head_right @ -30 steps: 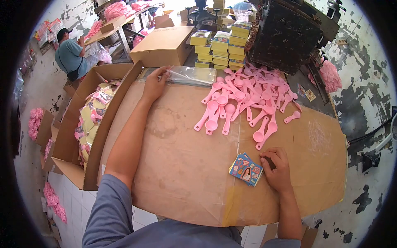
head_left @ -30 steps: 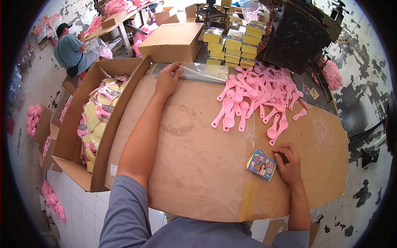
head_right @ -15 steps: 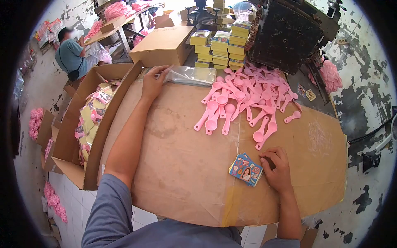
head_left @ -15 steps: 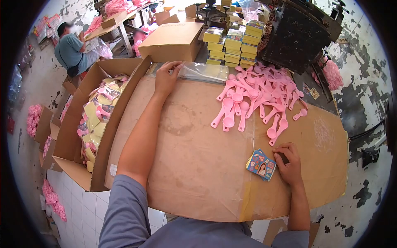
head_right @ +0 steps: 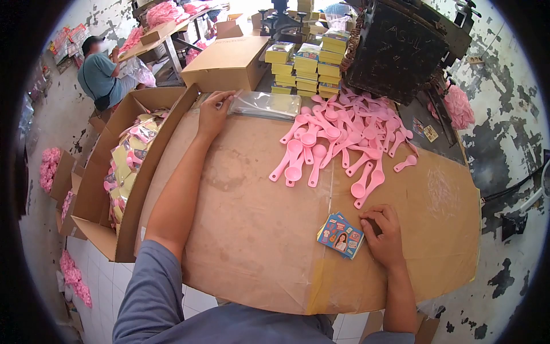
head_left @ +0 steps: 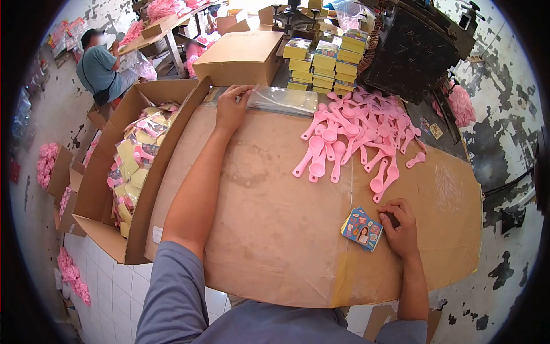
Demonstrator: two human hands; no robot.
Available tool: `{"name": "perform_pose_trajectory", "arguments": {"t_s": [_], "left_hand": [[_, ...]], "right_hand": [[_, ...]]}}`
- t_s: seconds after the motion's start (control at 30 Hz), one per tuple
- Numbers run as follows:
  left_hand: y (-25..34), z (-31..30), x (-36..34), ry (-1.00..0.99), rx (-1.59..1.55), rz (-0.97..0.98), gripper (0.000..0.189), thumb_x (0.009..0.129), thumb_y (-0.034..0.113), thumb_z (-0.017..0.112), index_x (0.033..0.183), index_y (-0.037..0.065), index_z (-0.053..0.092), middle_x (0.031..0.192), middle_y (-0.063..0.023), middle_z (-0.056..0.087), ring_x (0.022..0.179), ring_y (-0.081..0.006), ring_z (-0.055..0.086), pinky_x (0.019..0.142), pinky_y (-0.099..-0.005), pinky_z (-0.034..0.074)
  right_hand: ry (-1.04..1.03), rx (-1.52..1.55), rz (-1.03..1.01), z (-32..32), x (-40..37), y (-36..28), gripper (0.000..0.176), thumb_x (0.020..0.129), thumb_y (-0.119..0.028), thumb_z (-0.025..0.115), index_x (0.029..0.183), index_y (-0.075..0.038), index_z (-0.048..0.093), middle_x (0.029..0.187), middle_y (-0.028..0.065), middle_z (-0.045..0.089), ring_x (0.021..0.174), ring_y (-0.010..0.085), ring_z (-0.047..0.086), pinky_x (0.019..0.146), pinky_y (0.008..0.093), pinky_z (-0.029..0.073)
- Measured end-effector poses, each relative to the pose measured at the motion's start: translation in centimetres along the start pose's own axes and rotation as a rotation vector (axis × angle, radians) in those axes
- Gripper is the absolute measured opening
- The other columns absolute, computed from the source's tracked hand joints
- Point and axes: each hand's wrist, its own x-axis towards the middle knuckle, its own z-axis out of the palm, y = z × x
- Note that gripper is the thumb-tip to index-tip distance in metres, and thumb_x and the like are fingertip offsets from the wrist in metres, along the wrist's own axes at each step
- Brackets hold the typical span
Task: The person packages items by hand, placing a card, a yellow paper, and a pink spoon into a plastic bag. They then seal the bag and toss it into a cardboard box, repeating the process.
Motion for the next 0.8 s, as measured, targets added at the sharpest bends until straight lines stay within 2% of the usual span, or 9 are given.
{"name": "perform_pose_trajectory", "arguments": {"t_s": [0.27, 0.47, 0.57, 0.67, 0.8], "left_hand": [[-0.8, 0.5, 0.1, -0.005, -0.093, -0.007, 0.021, 0.099, 0.012, 0.066, 0.115, 0.002, 0.076, 0.107, -0.0106, 0.076, 0.093, -0.0187, 0.073, 0.084, -0.031, 0.056], [-1.0, 1.0, 0.4, 0.005, -0.255, -0.12, 0.025, 0.102, 0.015, 0.064, 0.117, -0.002, 0.073, 0.109, -0.0127, 0.077, 0.095, -0.0174, 0.076, 0.088, -0.0294, 0.057], [-0.4, 1.3, 0.7, 0.034, -0.265, -0.18, 0.028, 0.1, 0.018, 0.069, 0.117, -0.004, 0.071, 0.106, -0.0128, 0.076, 0.091, -0.0168, 0.076, 0.081, -0.0293, 0.059], [0.4, 2.1, 0.7, 0.061, -0.339, -0.345, 0.036, 0.094, 0.019, 0.076, 0.12, -0.005, 0.067, 0.102, -0.0122, 0.075, 0.089, -0.0171, 0.075, 0.071, -0.0283, 0.06], [0.4, 2.8, 0.7, 0.086, -0.322, -0.351, 0.045, 0.09, 0.017, 0.081, 0.125, -0.005, 0.063, 0.106, -0.0124, 0.072, 0.087, -0.0158, 0.073, 0.069, -0.0265, 0.06]], "right_hand": [[-0.008, -0.006, -0.007, -0.1, 0.1, 0.0, 0.012, 0.086, -0.001, 0.074, 0.098, -0.001, 0.073, 0.102, 0.0119, 0.064, 0.1, 0.0287, 0.062, 0.086, 0.0382, 0.05], [-0.012, -0.006, -0.001, -0.1, 0.1, 0.0, 0.012, 0.086, 0.001, 0.073, 0.098, -0.001, 0.073, 0.103, 0.012, 0.064, 0.1, 0.0276, 0.063, 0.087, 0.0371, 0.051], [-0.01, 0.009, 0.013, -0.1, 0.0, 0.1, 0.013, 0.086, -0.001, 0.074, 0.098, -0.002, 0.073, 0.102, 0.0117, 0.064, 0.101, 0.0283, 0.062, 0.087, 0.038, 0.05], [-0.011, 0.008, 0.005, -0.1, 0.0, 0.2, 0.013, 0.085, -0.001, 0.074, 0.098, -0.002, 0.073, 0.103, 0.0117, 0.064, 0.101, 0.0284, 0.062, 0.088, 0.0381, 0.05], [-0.006, 0.011, -0.024, -0.2, 0.0, 0.2, 0.013, 0.085, -0.001, 0.074, 0.098, -0.002, 0.073, 0.102, 0.0115, 0.064, 0.101, 0.0286, 0.062, 0.087, 0.0383, 0.05]]}}
